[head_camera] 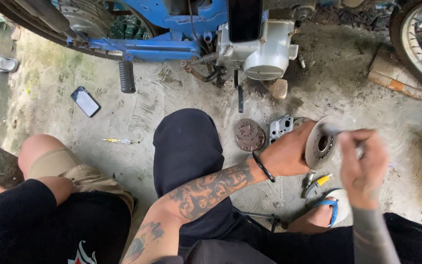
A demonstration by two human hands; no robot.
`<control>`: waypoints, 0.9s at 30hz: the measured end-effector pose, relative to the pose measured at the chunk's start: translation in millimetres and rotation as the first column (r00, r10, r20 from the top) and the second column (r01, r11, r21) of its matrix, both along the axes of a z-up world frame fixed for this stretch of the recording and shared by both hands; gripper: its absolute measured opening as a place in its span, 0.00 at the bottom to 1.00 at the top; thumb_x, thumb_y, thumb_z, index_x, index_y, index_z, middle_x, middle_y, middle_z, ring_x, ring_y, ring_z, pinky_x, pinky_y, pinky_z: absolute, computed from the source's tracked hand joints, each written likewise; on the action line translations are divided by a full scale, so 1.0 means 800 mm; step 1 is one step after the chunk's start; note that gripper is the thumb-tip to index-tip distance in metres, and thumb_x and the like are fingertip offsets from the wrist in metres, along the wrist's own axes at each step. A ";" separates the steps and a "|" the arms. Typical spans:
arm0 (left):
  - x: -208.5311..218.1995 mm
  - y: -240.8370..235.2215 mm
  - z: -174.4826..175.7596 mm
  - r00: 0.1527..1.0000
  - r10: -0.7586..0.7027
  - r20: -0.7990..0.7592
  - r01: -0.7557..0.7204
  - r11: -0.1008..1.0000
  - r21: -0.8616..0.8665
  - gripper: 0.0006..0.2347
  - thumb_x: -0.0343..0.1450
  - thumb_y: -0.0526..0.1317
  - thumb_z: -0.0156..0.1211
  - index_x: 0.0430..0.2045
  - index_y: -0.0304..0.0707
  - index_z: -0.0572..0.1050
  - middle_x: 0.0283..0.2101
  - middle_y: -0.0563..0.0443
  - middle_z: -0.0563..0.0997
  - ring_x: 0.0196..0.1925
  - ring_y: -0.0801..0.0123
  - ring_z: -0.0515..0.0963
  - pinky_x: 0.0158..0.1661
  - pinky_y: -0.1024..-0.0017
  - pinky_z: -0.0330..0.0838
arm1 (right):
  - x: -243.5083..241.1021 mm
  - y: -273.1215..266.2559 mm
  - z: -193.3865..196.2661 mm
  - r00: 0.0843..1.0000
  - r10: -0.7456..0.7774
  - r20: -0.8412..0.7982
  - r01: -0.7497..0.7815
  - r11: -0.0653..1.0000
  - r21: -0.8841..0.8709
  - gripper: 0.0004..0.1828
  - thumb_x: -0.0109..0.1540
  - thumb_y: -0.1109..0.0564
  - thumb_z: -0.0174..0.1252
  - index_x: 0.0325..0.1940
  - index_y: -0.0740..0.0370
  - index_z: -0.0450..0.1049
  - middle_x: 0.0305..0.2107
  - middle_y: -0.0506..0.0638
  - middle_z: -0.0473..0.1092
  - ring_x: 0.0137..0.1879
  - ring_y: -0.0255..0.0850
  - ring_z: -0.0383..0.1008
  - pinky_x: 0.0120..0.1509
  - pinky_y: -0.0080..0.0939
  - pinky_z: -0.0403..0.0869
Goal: Marking a motorcycle clutch component with a pen during a repair process
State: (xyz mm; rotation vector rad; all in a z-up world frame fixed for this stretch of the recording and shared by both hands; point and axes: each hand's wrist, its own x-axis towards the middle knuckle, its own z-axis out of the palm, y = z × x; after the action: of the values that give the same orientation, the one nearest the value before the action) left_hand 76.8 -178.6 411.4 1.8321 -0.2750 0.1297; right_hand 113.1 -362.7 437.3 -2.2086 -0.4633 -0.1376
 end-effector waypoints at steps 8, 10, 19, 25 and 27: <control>-0.002 -0.005 -0.001 1.000 -0.006 -0.017 0.005 1.000 -0.016 0.37 0.62 0.43 0.65 0.67 0.34 0.56 0.62 0.37 0.70 0.66 0.47 0.74 0.63 0.62 0.69 | 0.008 -0.021 -0.015 0.996 -0.085 -0.002 0.085 0.996 0.010 0.09 0.78 0.60 0.60 0.48 0.68 0.71 0.35 0.52 0.69 0.41 0.40 0.64 0.47 0.43 0.61; -0.001 -0.007 -0.004 0.999 -0.038 -0.020 0.037 0.998 -0.044 0.28 0.61 0.40 0.66 0.57 0.38 0.64 0.52 0.36 0.73 0.55 0.47 0.77 0.55 0.61 0.72 | -0.005 -0.012 -0.007 0.997 0.013 -0.082 -0.020 0.996 -0.086 0.07 0.71 0.60 0.58 0.44 0.69 0.72 0.37 0.58 0.72 0.41 0.48 0.70 0.46 0.48 0.66; -0.001 -0.013 -0.013 1.000 0.002 0.025 -0.001 1.000 -0.020 0.28 0.61 0.41 0.68 0.55 0.34 0.66 0.52 0.37 0.74 0.56 0.48 0.77 0.57 0.62 0.72 | -0.003 -0.021 -0.020 0.992 0.112 0.066 -0.109 0.993 -0.048 0.04 0.70 0.67 0.57 0.40 0.70 0.72 0.34 0.59 0.74 0.37 0.47 0.71 0.47 0.47 0.67; -0.002 -0.003 0.002 0.998 -0.058 0.012 0.058 0.998 -0.037 0.36 0.63 0.42 0.69 0.66 0.38 0.57 0.66 0.39 0.69 0.71 0.50 0.70 0.70 0.63 0.65 | 0.005 -0.030 -0.013 0.999 -0.013 0.037 0.013 1.000 0.012 0.05 0.75 0.66 0.60 0.46 0.72 0.74 0.34 0.57 0.72 0.38 0.42 0.67 0.44 0.43 0.63; -0.007 -0.007 0.003 0.997 -0.066 0.038 0.066 0.998 -0.014 0.33 0.65 0.43 0.67 0.65 0.39 0.59 0.62 0.40 0.70 0.68 0.50 0.72 0.68 0.63 0.66 | -0.003 -0.034 -0.022 0.999 -0.004 0.041 0.006 0.999 -0.051 0.05 0.73 0.65 0.60 0.44 0.71 0.74 0.35 0.58 0.73 0.40 0.46 0.69 0.47 0.46 0.65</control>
State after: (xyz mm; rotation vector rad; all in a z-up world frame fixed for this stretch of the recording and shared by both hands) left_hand 71.5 -183.9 413.8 1.8043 -0.3592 0.1198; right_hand 110.4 -390.2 419.3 -2.2609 -0.4892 -0.1754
